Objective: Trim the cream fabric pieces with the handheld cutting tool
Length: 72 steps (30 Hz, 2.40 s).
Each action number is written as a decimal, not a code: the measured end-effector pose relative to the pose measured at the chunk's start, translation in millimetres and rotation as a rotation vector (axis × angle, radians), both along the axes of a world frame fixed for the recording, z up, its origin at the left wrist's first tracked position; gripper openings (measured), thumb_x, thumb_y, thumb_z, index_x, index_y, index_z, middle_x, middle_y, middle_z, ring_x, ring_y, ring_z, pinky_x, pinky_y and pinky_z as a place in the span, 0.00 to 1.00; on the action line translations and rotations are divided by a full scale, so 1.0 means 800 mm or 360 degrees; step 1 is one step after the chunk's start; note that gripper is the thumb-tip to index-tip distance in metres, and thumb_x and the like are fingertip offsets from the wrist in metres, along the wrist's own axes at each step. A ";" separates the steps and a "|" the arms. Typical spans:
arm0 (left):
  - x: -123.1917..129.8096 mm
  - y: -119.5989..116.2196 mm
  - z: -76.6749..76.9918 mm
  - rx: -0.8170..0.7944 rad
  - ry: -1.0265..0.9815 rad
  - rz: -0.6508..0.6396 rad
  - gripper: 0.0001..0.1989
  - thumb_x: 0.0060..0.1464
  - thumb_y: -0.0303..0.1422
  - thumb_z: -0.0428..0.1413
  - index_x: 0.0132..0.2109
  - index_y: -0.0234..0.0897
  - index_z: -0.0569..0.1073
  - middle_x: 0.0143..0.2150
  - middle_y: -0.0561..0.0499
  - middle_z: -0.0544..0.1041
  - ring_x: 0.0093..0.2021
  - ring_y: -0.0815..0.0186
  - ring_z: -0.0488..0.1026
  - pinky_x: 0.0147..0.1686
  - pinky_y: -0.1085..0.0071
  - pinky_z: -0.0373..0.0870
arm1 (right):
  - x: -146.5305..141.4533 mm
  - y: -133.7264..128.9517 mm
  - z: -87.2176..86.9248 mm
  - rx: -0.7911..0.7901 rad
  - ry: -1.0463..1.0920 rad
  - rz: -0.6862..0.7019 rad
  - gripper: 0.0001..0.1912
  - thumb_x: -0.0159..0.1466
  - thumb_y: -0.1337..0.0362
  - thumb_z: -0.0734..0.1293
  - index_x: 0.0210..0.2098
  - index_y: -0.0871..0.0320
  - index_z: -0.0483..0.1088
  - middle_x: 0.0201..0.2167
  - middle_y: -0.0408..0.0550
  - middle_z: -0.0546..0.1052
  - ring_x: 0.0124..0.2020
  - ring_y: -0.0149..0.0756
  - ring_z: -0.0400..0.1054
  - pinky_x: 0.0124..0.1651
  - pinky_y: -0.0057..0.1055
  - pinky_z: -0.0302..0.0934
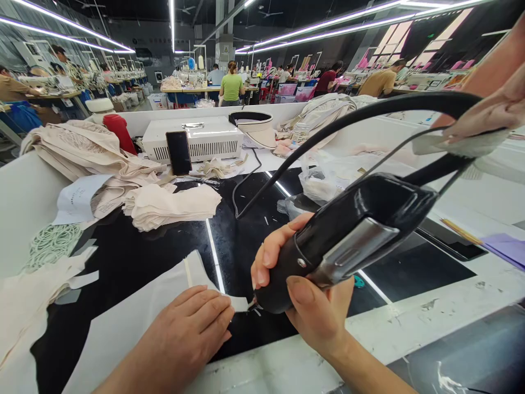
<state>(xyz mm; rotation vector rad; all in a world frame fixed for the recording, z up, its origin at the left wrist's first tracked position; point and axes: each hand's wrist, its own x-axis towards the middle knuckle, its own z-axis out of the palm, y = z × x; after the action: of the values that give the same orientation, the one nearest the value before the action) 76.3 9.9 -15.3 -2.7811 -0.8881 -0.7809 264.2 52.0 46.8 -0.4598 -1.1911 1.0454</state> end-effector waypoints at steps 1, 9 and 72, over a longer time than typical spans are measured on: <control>-0.002 0.000 0.001 0.0019 0.0005 0.0006 0.16 0.76 0.30 0.44 0.50 0.31 0.76 0.47 0.48 0.82 0.47 0.63 0.80 0.54 0.64 0.77 | 0.000 0.000 0.000 0.0002 0.0015 -0.0005 0.23 0.60 0.51 0.78 0.48 0.48 0.67 0.29 0.38 0.74 0.21 0.31 0.68 0.20 0.28 0.66; -0.015 0.004 0.010 0.0064 0.0041 0.0032 0.17 0.77 0.30 0.43 0.51 0.32 0.76 0.47 0.48 0.82 0.47 0.63 0.80 0.54 0.64 0.77 | -0.001 0.001 0.001 0.0003 -0.0003 0.0000 0.19 0.60 0.53 0.78 0.45 0.49 0.69 0.29 0.40 0.74 0.21 0.32 0.67 0.20 0.29 0.65; -0.009 0.009 0.010 -0.0209 0.0163 0.0058 0.09 0.67 0.19 0.49 0.48 0.32 0.71 0.40 0.48 0.77 0.37 0.59 0.76 0.37 0.63 0.80 | -0.032 0.014 -0.003 0.0015 0.0031 0.0010 0.23 0.61 0.52 0.78 0.44 0.50 0.63 0.30 0.39 0.74 0.22 0.30 0.67 0.21 0.27 0.67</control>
<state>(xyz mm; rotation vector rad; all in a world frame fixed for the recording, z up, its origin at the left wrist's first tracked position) 69.2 16.8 -6.9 -2.8777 -1.0025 -0.5892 238.9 62.9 44.3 -0.4382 -1.1803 1.0471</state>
